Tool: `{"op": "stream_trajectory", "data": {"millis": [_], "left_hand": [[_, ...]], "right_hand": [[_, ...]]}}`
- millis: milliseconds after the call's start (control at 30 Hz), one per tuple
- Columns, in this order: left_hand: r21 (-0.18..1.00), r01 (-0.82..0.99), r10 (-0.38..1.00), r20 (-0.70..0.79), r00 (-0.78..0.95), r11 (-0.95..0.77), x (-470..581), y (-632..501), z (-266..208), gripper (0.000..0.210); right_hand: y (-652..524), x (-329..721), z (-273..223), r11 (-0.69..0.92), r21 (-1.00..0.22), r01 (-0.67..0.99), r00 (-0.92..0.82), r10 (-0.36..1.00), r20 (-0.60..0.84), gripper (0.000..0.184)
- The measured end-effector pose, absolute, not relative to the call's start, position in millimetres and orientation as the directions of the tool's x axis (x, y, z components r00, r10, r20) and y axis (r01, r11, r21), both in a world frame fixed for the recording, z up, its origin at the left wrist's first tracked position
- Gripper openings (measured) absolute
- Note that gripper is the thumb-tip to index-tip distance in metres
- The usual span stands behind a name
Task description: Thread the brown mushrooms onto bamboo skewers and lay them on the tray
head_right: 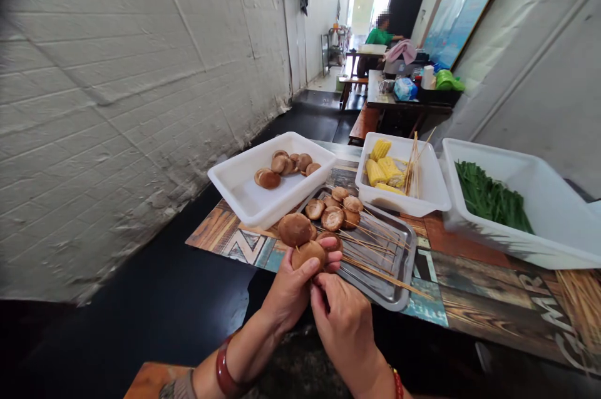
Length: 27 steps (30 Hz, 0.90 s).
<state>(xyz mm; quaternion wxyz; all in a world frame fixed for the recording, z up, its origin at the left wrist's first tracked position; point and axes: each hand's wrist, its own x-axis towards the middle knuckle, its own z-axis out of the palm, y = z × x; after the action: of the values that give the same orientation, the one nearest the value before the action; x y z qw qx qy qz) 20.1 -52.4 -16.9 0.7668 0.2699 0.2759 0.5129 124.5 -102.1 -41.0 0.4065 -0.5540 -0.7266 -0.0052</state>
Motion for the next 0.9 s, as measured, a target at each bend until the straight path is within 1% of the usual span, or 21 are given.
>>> {"op": "stream_trajectory", "data": {"millis": [100,167,300,400,500,667,900], "left_hand": [[0.699,-0.619,0.93,-0.21,0.302,0.358,23.5,-53.0,-12.5,0.042],[0.701,-0.616,0.931,-0.222,0.291,0.36,24.5,-52.6,-10.8,0.04],[0.723,-0.603,0.937,-0.189,0.295,0.336,23.3,-50.7,-12.5,0.036],[0.733,-0.588,0.928,-0.163,0.335,0.341,20.3,-48.9,-14.7,0.035],[0.735,-0.573,0.915,-0.166,0.369,0.364,17.5,-48.6,-14.7,0.037],[0.727,-0.567,0.906,-0.188,0.379,0.388,16.7,-50.6,-11.7,0.04],[0.706,-0.6,0.903,-0.136,0.408,0.377,18.2,-52.4,-17.3,0.033]], "right_hand": [[-100.8,124.4,-40.6,0.373,-0.404,0.835,-0.073,0.803,0.592,0.027],[-101.1,124.5,-40.2,0.377,-0.383,0.843,-0.088,0.8,0.593,0.029],[-102.3,124.2,-41.9,0.415,-0.351,0.839,-0.136,0.785,0.605,0.029],[-102.6,123.9,-46.0,0.458,-0.34,0.821,-0.152,0.75,0.643,0.025],[-103.2,124.5,-49.0,0.499,-0.338,0.798,-0.163,0.718,0.676,0.023],[-105.5,127.0,-45.2,0.529,-0.359,0.769,-0.177,0.716,0.676,0.024],[-108.7,129.9,-41.5,0.552,-0.381,0.742,-0.167,0.702,0.692,0.024]]}}
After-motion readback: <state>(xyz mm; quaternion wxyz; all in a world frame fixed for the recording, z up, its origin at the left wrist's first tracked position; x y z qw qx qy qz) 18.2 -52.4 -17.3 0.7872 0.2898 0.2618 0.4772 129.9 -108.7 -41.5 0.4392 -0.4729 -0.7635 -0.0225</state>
